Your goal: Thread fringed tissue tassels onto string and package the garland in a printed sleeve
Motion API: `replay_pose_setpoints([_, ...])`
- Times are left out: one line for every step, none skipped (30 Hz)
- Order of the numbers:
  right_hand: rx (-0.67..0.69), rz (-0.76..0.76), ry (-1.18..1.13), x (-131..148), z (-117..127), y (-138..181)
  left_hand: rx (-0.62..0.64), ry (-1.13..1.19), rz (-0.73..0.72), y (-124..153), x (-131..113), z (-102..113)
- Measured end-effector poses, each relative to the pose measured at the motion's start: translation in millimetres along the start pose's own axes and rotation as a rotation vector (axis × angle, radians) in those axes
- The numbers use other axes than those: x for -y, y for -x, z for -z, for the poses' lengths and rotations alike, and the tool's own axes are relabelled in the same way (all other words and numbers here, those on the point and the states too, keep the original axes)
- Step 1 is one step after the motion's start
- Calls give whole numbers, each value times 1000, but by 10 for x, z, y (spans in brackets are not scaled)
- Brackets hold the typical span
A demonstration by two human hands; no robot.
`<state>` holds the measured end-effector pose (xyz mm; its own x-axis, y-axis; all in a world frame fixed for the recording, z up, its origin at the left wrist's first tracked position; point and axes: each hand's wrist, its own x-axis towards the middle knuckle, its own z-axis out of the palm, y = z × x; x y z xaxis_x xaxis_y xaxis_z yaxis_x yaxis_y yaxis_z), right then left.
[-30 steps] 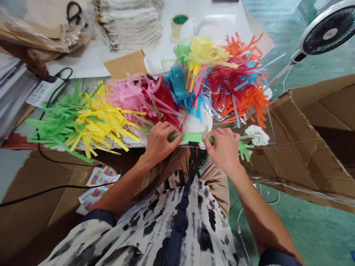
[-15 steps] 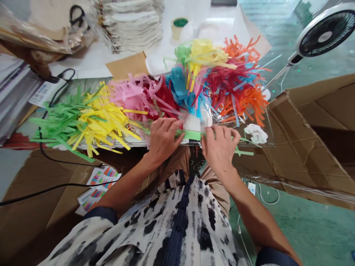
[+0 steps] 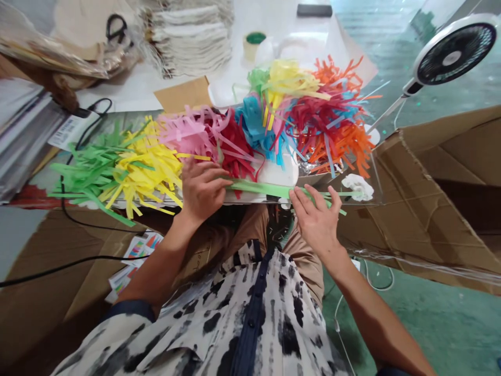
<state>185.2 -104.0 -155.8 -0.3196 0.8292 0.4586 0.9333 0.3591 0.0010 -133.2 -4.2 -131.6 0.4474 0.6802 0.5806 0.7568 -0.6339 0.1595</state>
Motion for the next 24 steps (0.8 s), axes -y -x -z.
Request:
replay_pose_setpoints([-7,2,6,9,-2,-14,-52,-23,46,-23,-52,17])
replay_pose_setpoints([-14,4,12,20,-4,-28,-85,-22,63,-46,-136,20])
replay_pose_setpoints([-19,4,17,29,-4,-40,-89,7,44,-67,-241,7])
replay_pose_setpoints([-21,2,20,36,-2,-49,-55,69,-13,-82,-356,-23])
replay_pose_setpoints([-14,1,18,40,3,-56,23,147,-96,-92,-470,-68])
replay_pose_setpoints([-8,-1,14,42,12,-61,107,210,-167,-96,-571,-124])
replay_pose_setpoints([2,-1,9,43,24,-67,171,250,-200,-97,-650,-185])
replay_pose_setpoints([8,-3,4,45,38,-77,213,273,-206,-96,-703,-243])
replay_pose_setpoints([1,-8,-2,49,53,-92,235,290,-195,-96,-730,-294])
replay_pose_setpoints([-12,-15,-11,58,67,-114,242,304,-176,-97,-735,-331])
replay_pose_setpoints([-27,-24,-24,72,79,-142,243,321,-158,-98,-725,-354])
replay_pose_setpoints([-37,-33,-44,92,87,-176,243,339,-148,-97,-707,-364])
replay_pose_setpoints([-37,-38,-70,115,90,-211,245,354,-146,-90,-688,-363])
replay_pose_setpoints([-23,-39,-102,141,89,-245,246,362,-150,-76,-674,-357])
replay_pose_setpoints([6,-33,-138,167,82,-274,241,361,-158,-51,-668,-349])
replay_pose_setpoints([44,-25,-172,188,69,-293,228,348,-166,-15,-670,-345])
replay_pose_setpoints([79,-15,-199,203,51,-300,206,327,-173,30,-677,-345])
replay_pose_setpoints([101,-5,-216,209,29,-293,178,302,-181,81,-687,-351])
replay_pose_setpoints([113,7,-220,206,5,-275,147,281,-185,132,-695,-361])
replay_pose_setpoints([112,17,-213,193,-20,-247,120,267,-179,178,-698,-372])
replay_pose_setpoints([100,23,-198,173,-45,-215,102,263,-162,214,-693,-381])
replay_pose_setpoints([76,27,-184,147,-66,-183,96,269,-140,237,-681,-385])
replay_pose_setpoints([49,25,-178,119,-83,-156,100,283,-113,244,-662,-384])
replay_pose_setpoints([26,15,-184,92,-96,-137,111,300,-83,236,-639,-375])
